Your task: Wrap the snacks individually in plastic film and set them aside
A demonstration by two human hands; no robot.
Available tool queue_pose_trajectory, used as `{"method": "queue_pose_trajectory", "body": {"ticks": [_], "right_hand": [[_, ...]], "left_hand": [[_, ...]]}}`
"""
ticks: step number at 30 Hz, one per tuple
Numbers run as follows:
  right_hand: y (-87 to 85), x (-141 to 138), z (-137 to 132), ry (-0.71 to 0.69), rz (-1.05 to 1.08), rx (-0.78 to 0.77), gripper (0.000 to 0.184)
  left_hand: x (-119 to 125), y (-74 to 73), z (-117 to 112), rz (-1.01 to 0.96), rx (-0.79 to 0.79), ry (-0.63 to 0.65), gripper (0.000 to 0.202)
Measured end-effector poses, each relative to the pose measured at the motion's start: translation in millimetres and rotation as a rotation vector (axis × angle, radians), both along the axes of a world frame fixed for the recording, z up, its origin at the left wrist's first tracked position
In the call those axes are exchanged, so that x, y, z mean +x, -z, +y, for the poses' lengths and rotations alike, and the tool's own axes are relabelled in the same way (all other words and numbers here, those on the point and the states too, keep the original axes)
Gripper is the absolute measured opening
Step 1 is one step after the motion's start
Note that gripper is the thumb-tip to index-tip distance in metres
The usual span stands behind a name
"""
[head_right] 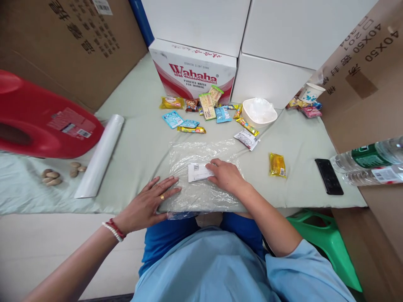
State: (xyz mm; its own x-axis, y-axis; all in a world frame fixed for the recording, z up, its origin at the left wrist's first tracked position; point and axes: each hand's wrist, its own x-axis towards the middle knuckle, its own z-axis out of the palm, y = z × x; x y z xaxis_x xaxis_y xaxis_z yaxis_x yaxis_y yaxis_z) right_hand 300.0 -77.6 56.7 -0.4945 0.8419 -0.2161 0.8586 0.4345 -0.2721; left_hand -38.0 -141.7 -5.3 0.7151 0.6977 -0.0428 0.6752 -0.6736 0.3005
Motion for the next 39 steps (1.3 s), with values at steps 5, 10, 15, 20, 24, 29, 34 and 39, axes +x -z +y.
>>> {"method": "queue_pose_trajectory", "body": {"ticks": [5, 10, 15, 20, 24, 29, 34, 39], "right_hand": [[4.6, 5, -1, 0.06, 0.011, 0.004, 0.047], [7.2, 5, 1, 0.063, 0.015, 0.003, 0.049], [3.1, 22, -28, 0.017, 0.183, 0.132, 0.051], [14.9, 59, -95, -0.168, 0.336, 0.137, 0.077], [44.2, 88, -123, -0.051, 0.361, 0.226, 0.059], [43.8, 100, -102, 0.004, 0.503, 0.249, 0.021], [3.7, 92, -46, 0.128, 0.555, 0.087, 0.021], [0.0, 73, 31, 0.282, 0.48, -0.048, 0.022]], "left_hand": [[0, 0.8, 0, -0.021, 0.02, 0.003, 0.073], [0, 0.0, -1, -0.061, 0.046, 0.015, 0.079], [1, 0.8, -8, -0.143, 0.088, 0.003, 0.061], [6, 6.9, -17, -0.202, 0.155, -0.069, 0.043], [13, 10.8, -19, -0.23, 0.162, -0.131, 0.038], [22, 8.9, -19, -0.343, 0.127, -0.23, 0.03], [30, -1.2, -7, -0.484, -0.074, -0.441, 0.033], [46, -4.4, 21, -0.51, -0.101, -0.764, 0.036]]}}
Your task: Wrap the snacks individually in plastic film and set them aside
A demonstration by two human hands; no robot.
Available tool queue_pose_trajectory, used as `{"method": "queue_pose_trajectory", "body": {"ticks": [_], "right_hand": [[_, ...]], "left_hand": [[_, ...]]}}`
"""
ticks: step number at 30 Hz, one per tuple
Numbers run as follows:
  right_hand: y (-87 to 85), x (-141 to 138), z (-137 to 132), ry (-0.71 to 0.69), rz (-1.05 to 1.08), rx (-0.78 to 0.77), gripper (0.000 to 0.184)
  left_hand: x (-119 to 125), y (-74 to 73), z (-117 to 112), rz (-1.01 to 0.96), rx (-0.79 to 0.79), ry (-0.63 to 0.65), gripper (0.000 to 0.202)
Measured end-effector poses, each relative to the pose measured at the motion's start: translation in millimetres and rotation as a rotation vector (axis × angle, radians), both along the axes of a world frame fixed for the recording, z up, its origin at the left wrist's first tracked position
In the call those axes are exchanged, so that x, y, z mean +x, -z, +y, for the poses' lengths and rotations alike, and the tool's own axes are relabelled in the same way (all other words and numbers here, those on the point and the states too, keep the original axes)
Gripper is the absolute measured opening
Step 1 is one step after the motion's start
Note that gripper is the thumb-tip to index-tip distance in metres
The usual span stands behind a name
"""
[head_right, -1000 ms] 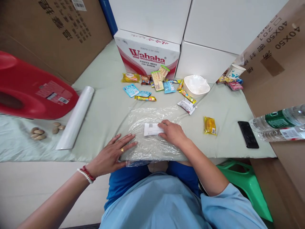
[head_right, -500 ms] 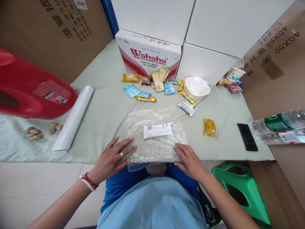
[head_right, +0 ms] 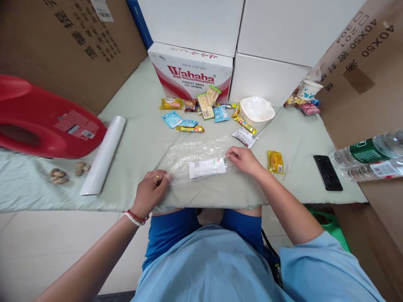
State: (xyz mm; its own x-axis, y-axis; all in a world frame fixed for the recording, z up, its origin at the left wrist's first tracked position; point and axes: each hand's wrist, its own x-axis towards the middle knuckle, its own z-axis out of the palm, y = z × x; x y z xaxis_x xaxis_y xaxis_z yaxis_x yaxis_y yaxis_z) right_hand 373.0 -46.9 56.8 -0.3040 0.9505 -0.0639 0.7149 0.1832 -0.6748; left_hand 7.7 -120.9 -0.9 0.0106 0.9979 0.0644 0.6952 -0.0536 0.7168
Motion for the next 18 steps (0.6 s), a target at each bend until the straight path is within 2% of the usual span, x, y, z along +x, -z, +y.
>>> {"method": "queue_pose_trajectory", "body": {"ticks": [3, 5, 7, 8, 9, 10, 12, 14, 15, 18], "right_hand": [[10.9, -16, 31, 0.016, -0.188, -0.045, 0.019], [14.1, -25, 40, 0.011, -0.339, -0.023, 0.019], [11.2, -32, 44, 0.021, -0.465, 0.043, 0.023], [7.9, -35, 45, 0.031, -0.506, 0.084, 0.026], [4.0, -38, 47, 0.037, -0.529, 0.122, 0.028], [-0.1, -42, 50, 0.032, -0.537, 0.15, 0.031], [-6.2, -53, 59, -0.026, -0.531, 0.175, 0.034], [-7.5, -68, 71, -0.127, -0.526, 0.162, 0.041], [-6.4, -76, 77, -0.175, -0.532, 0.148, 0.047], [-0.2, -98, 94, -0.243, -0.587, 0.07, 0.057]], "left_hand": [[4, -0.9, 13, 0.1, 0.02, -0.257, 0.025], [2, -7.1, 13, 0.146, 0.112, -0.41, 0.037], [3, -19.7, 6, 0.184, 0.33, -0.519, 0.036], [5, -27.7, 1, 0.206, 0.481, -0.531, 0.03], [11, -36.2, -6, 0.227, 0.636, -0.495, 0.025], [19, -44.2, -11, 0.239, 0.777, -0.4, 0.023], [41, -56.0, -18, 0.227, 0.907, -0.046, 0.03], [68, -58.4, -15, 0.23, 0.825, 0.3, 0.038], [81, -55.8, -10, 0.267, 0.735, 0.385, 0.04], [106, -38.9, 14, 0.398, 0.393, 0.435, 0.041]]}}
